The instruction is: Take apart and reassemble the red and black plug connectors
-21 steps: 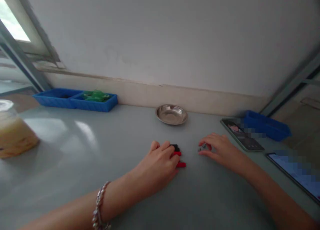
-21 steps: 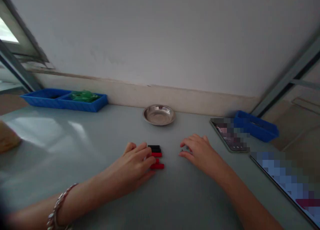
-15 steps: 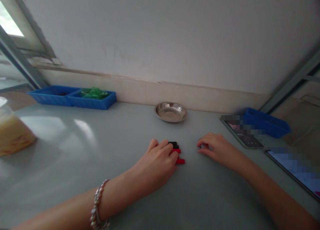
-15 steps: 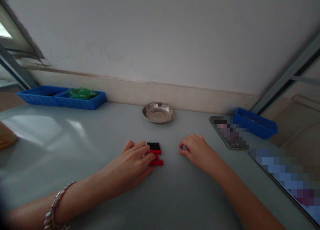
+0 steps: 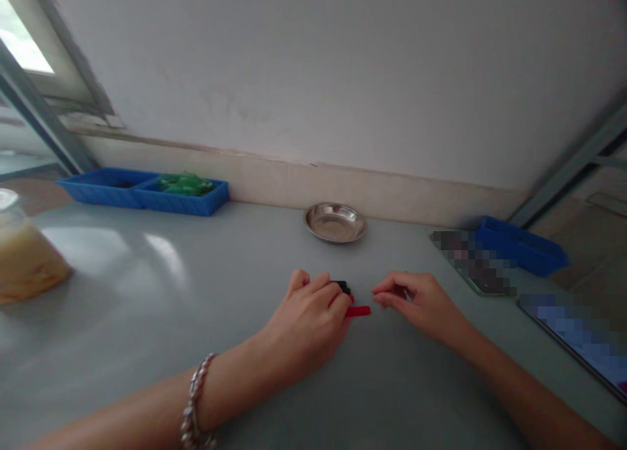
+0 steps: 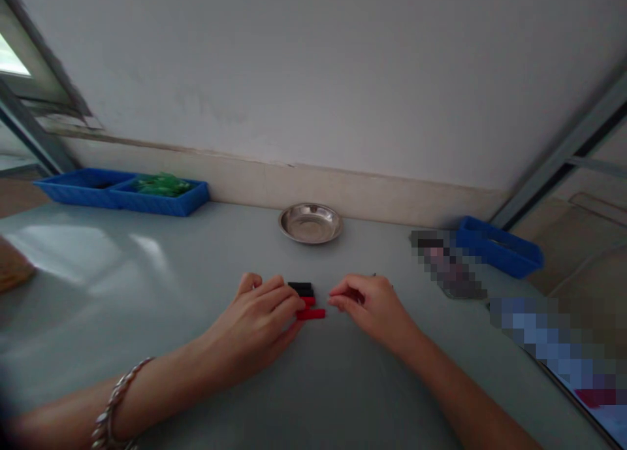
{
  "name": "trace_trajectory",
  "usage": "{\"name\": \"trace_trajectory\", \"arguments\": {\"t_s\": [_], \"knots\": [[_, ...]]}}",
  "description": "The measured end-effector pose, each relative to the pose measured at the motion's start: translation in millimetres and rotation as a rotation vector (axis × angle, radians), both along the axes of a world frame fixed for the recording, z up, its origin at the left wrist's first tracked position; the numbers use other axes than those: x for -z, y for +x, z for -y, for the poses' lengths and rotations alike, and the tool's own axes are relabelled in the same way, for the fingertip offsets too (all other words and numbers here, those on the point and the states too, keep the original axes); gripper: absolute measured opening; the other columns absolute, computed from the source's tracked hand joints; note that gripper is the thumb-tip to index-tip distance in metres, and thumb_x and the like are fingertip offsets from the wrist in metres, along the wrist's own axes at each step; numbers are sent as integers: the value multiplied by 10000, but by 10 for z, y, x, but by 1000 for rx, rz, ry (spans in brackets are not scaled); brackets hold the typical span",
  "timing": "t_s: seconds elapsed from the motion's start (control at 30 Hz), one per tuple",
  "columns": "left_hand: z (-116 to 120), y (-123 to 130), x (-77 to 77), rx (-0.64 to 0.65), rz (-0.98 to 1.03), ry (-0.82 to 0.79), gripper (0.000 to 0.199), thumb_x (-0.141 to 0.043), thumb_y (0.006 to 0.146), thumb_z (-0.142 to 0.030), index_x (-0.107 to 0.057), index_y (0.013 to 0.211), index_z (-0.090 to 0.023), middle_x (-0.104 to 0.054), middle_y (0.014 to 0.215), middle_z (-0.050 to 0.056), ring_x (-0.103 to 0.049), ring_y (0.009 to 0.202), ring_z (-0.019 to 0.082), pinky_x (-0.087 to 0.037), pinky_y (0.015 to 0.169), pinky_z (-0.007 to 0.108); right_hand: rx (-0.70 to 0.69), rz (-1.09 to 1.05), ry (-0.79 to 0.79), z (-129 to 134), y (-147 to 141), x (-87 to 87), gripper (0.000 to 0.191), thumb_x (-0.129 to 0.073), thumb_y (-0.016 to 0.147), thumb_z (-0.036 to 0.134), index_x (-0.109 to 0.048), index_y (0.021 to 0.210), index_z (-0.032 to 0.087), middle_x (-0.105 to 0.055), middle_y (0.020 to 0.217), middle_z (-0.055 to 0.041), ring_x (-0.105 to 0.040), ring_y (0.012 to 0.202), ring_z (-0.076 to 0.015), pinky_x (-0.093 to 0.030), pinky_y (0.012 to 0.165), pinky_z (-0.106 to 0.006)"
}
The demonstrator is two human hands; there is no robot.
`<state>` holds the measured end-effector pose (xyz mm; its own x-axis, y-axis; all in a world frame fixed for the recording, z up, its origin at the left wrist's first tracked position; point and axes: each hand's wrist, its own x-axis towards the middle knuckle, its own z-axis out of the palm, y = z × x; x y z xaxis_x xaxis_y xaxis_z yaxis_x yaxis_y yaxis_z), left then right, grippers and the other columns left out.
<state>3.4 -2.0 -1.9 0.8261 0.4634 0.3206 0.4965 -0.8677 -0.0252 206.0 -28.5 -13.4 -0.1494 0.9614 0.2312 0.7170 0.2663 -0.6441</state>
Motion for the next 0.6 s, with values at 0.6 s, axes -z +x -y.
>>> {"name": "trace_trajectory", "arguments": {"t_s": [0.6], "knots": [[-96,-35,62,-53,424,-215,122,-397,852,-169,-518,856,-151,-589,754,15,-554,616,103,-432,558,204,53,-583,-14,57,-170,38,122,-597,717,298,-541,695,191,-643,635,-8,-607,606,-124,-482,572,-247]]}}
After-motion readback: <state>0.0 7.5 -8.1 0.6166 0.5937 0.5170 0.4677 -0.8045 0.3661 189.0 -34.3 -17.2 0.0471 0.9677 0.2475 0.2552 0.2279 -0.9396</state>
